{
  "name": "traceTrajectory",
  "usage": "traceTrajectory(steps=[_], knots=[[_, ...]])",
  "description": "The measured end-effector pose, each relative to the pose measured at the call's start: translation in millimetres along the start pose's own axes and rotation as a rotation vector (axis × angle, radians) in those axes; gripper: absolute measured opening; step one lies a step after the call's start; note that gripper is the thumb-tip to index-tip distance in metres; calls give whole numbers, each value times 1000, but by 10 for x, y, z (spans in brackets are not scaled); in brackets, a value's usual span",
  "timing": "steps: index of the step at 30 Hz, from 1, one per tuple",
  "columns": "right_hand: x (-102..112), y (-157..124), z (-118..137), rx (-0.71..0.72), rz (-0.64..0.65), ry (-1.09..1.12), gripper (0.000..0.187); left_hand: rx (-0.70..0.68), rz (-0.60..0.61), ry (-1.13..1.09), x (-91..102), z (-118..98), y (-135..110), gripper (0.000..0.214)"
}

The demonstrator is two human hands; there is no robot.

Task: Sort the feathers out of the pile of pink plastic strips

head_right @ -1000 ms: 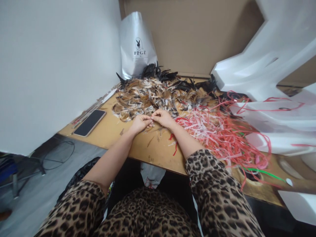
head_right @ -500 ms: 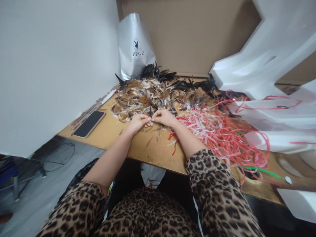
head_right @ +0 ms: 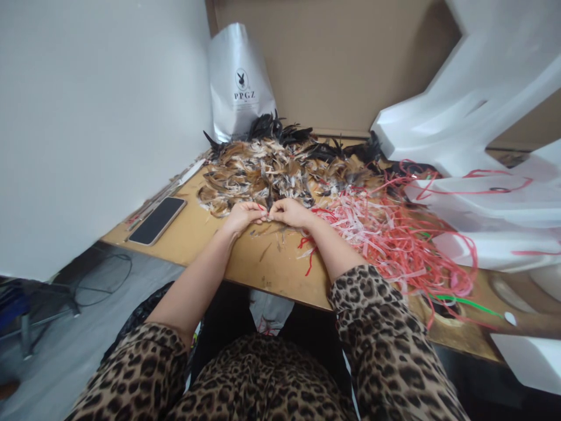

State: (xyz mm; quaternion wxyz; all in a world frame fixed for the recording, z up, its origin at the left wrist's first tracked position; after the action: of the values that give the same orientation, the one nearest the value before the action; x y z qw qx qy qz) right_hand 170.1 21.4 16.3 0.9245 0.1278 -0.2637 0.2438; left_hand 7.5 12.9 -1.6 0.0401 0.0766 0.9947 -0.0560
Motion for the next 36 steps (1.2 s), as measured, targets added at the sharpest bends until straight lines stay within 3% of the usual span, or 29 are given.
traceTrajectory(steps=[4,9,16,21,29,36], knots=[[-11,6,-25,-49,-21,32,24,-1,17,11,-7,-16,-20,21],[11,-1,59,-27,-199,66,25,-37,22,97,-31,6,-33,19],[-97,7,17,28,-128,-189,24,-178,-5,216,-45,57,-17,17],[-87,-7,-11,7,-146,-311,24,-309,-44,347,-18,131,46,13],[-107,20,-74,11,-165,-360,18,-590,-128,695,-25,118,27,12],[-104,22,-88,-21,-181,-359,19,-724,-151,905,-20,105,7,12]])
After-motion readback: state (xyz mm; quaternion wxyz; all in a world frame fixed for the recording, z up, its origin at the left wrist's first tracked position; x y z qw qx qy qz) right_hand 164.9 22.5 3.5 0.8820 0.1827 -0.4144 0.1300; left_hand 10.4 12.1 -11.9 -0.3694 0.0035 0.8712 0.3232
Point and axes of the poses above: each hand's wrist, its own y-axis towards the middle knuckle, its own x-axis out of the back of the hand, z = x × y, the point moved 2 cm from there along y, towards the middle knuckle, and after that the axes turned 4 degrees about -z, right-handed, at the moved point
